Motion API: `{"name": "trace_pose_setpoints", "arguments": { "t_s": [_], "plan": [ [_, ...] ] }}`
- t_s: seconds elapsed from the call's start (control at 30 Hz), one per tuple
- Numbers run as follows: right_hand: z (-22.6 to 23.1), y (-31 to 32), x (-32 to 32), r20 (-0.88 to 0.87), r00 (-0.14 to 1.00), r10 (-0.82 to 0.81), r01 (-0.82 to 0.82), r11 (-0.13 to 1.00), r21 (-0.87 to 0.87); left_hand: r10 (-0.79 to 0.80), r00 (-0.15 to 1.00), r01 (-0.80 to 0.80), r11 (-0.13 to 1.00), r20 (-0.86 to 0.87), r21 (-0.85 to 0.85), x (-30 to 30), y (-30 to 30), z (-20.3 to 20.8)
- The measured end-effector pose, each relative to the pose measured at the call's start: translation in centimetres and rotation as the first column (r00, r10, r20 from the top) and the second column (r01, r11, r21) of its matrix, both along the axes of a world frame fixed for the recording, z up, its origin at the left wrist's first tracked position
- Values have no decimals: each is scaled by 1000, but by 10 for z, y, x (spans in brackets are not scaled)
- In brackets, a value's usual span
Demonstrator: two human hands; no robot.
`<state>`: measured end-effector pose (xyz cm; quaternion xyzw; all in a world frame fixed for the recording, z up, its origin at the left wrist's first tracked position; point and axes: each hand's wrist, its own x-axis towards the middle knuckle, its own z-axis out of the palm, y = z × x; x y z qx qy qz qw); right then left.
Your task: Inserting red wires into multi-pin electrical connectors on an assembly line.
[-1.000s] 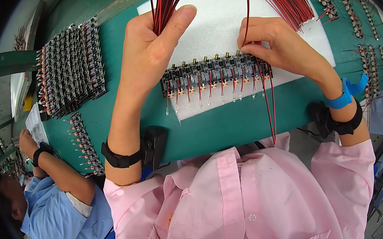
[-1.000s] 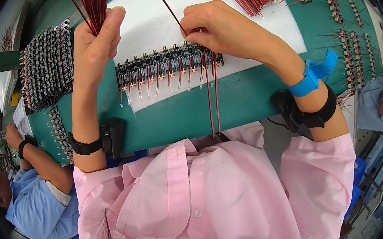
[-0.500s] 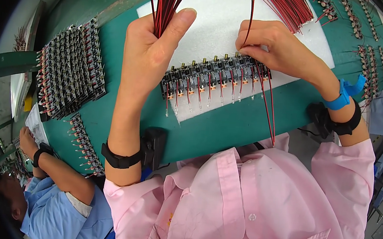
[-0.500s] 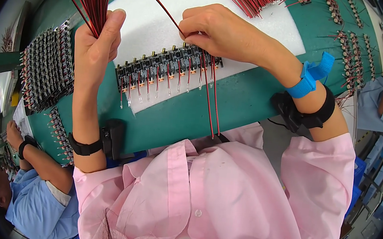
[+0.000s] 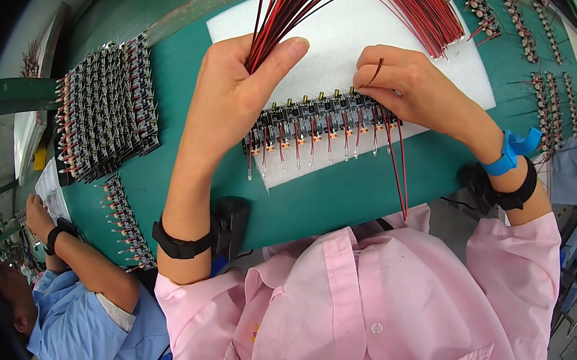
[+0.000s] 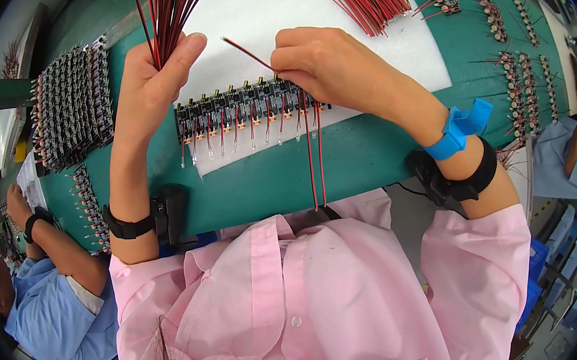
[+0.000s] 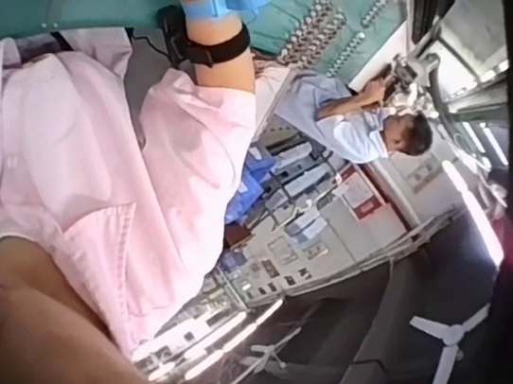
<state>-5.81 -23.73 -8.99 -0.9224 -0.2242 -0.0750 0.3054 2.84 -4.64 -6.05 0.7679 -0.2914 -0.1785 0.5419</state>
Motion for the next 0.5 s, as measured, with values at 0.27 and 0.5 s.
{"name": "trace_pose_setpoints", "arguments": {
  "t_s": [0.27,0.5],
  "plan": [
    [11,5,-11,71,997,13,2,978,-207,10,884,-130,966,-468,-224,11,6,2],
    [26,10,-17,-38,999,11,-27,883,-469,-214,658,-282,819,-722,-500,15,0,-13]
  ]
}}
